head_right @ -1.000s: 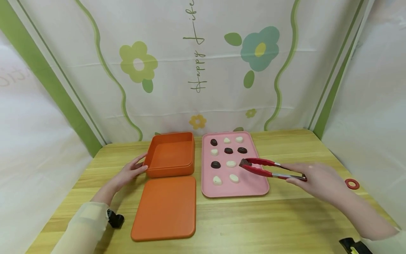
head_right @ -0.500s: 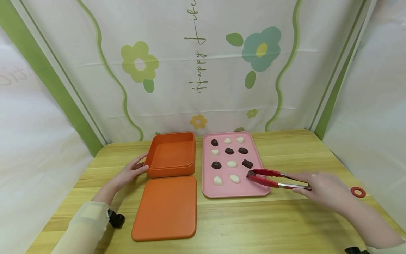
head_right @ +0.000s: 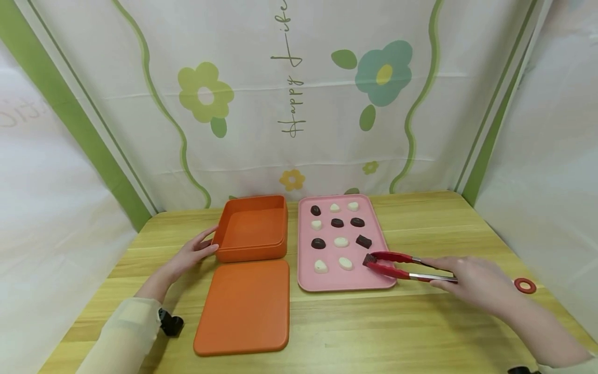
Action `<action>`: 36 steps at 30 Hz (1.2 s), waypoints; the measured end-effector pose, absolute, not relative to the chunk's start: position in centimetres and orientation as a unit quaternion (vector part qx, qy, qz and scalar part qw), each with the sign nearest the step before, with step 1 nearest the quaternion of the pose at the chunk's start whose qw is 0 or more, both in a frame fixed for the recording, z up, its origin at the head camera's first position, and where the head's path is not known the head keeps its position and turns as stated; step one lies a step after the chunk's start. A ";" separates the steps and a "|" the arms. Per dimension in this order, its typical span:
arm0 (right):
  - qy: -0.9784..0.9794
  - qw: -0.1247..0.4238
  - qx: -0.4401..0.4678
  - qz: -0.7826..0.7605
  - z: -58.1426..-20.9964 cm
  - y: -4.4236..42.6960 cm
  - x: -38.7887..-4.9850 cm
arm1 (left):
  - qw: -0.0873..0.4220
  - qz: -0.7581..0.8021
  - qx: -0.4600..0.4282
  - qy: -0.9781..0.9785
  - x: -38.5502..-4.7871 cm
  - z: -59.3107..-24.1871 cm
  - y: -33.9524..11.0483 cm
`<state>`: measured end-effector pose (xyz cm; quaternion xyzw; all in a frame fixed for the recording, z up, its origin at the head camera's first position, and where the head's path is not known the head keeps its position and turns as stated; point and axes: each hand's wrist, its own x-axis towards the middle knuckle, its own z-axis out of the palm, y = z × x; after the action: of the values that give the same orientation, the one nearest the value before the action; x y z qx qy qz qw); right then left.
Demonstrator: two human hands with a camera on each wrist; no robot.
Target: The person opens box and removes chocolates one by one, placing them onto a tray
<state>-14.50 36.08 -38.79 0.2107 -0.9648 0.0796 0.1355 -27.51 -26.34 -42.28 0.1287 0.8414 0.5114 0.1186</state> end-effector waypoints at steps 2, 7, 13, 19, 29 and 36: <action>-0.966 0.133 0.206 0.080 -38.8 36.0 -14.5 | 0.119 0.511 0.127 0.842 -27.5 -42.3 -26.3; -0.970 0.130 0.186 0.087 -38.5 35.8 -14.4 | 0.121 0.511 0.123 0.842 -27.4 -42.2 -26.3; -0.962 0.173 0.186 0.105 -38.1 35.2 -14.9 | 0.122 0.515 0.121 0.840 -27.3 -42.1 -26.3; -0.961 0.180 0.175 0.118 -37.7 34.4 -15.8 | 0.122 0.515 0.126 0.839 -27.4 -42.2 -26.3; -0.954 0.191 0.160 0.169 -38.0 33.7 -17.9 | 0.125 0.518 0.129 0.836 -27.5 -42.3 -26.3; -0.968 0.178 0.117 0.133 -37.8 34.0 -19.6 | 0.122 0.521 0.130 0.835 -27.4 -42.3 -26.4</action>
<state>-19.58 33.96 -37.75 0.1171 -0.9680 0.1325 0.1779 -27.42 -26.38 -42.27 0.1303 0.8345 0.5214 0.1217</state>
